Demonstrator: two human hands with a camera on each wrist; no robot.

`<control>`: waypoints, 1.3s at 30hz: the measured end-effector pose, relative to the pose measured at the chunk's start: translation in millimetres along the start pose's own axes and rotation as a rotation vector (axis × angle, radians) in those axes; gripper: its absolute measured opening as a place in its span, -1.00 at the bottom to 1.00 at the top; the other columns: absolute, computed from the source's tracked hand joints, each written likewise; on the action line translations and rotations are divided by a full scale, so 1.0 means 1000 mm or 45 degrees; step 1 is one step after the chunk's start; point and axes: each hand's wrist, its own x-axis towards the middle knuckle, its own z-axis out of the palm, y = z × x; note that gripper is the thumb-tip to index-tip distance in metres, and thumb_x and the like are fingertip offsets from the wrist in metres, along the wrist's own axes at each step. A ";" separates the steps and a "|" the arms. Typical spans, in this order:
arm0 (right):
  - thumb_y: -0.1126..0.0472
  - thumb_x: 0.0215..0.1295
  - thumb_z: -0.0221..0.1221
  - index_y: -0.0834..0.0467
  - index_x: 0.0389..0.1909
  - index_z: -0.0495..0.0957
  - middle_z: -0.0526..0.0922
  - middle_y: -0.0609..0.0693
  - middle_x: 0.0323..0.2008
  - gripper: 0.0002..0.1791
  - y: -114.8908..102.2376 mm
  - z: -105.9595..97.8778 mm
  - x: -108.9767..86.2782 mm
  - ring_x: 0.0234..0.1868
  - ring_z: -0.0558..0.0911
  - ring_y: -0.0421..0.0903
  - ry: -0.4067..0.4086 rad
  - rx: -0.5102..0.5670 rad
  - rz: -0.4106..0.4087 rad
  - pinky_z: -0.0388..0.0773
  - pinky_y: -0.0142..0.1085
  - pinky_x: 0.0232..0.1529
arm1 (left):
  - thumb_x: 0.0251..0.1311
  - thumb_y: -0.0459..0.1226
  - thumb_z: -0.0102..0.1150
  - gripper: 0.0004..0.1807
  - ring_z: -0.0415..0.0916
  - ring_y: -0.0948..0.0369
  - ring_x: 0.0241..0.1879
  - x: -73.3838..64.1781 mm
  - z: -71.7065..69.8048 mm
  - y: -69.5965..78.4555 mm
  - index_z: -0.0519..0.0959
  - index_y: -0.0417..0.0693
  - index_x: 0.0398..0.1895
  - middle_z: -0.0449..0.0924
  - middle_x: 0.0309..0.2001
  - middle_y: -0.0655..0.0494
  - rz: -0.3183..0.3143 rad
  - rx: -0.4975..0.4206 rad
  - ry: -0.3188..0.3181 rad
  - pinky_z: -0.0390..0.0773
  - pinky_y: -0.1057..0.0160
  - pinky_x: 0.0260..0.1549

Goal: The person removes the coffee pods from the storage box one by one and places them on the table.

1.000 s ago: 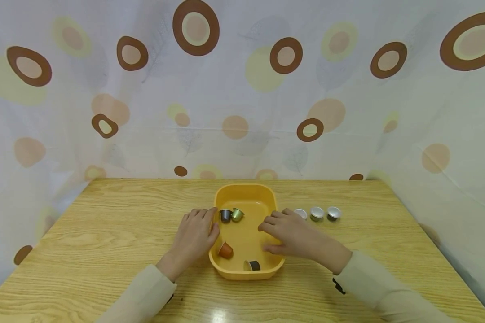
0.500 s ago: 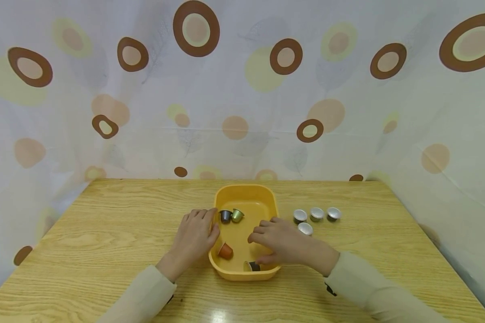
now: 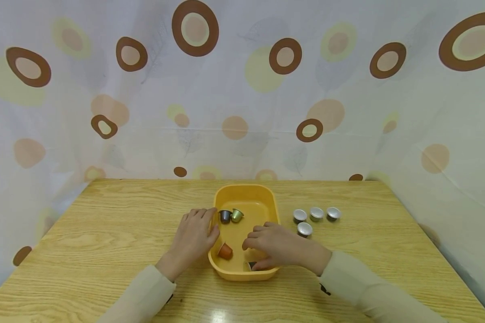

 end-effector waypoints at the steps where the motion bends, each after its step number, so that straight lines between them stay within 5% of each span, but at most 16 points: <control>1: -0.23 0.04 0.18 -0.06 -0.11 0.53 0.61 -0.23 -0.19 -0.54 0.000 0.000 0.001 -0.19 0.51 -0.26 -0.006 0.011 -0.003 0.47 -0.33 -0.16 | 0.13 -0.15 0.10 -0.56 0.45 0.02 -0.01 0.000 0.000 0.000 0.48 -0.10 0.08 0.58 -0.03 -0.02 0.002 -0.002 0.003 0.41 0.03 0.01; 12: -0.13 -0.01 0.27 -0.08 -0.10 0.51 0.59 -0.26 -0.22 -0.57 -0.001 0.006 0.009 -0.19 0.48 -0.31 -0.104 0.180 0.003 0.43 -0.37 -0.15 | 0.10 -0.15 0.12 -0.56 0.46 0.01 -0.02 0.000 0.001 -0.003 0.48 -0.08 0.08 0.58 -0.03 -0.01 0.017 -0.012 0.007 0.43 0.03 -0.04; 27: -0.04 0.07 0.25 -0.11 -0.21 0.54 0.58 -0.28 -0.28 -0.75 -0.005 0.004 0.016 -0.27 0.45 -0.33 -0.167 0.181 -0.002 0.39 -0.43 -0.26 | 0.10 -0.15 0.12 -0.56 0.47 0.03 -0.04 0.000 0.002 -0.004 0.48 -0.07 0.07 0.59 -0.05 0.01 0.032 -0.007 0.033 0.44 0.03 -0.05; 39: -0.06 -0.01 0.31 -0.09 -0.22 0.57 0.57 -0.27 -0.31 -0.69 -0.007 0.005 0.018 -0.29 0.44 -0.34 -0.155 0.167 -0.011 0.40 -0.43 -0.27 | 0.10 -0.15 0.11 -0.58 0.48 0.03 -0.07 0.000 0.003 -0.005 0.50 -0.07 0.05 0.60 -0.08 0.01 0.058 0.011 0.064 0.46 0.04 -0.07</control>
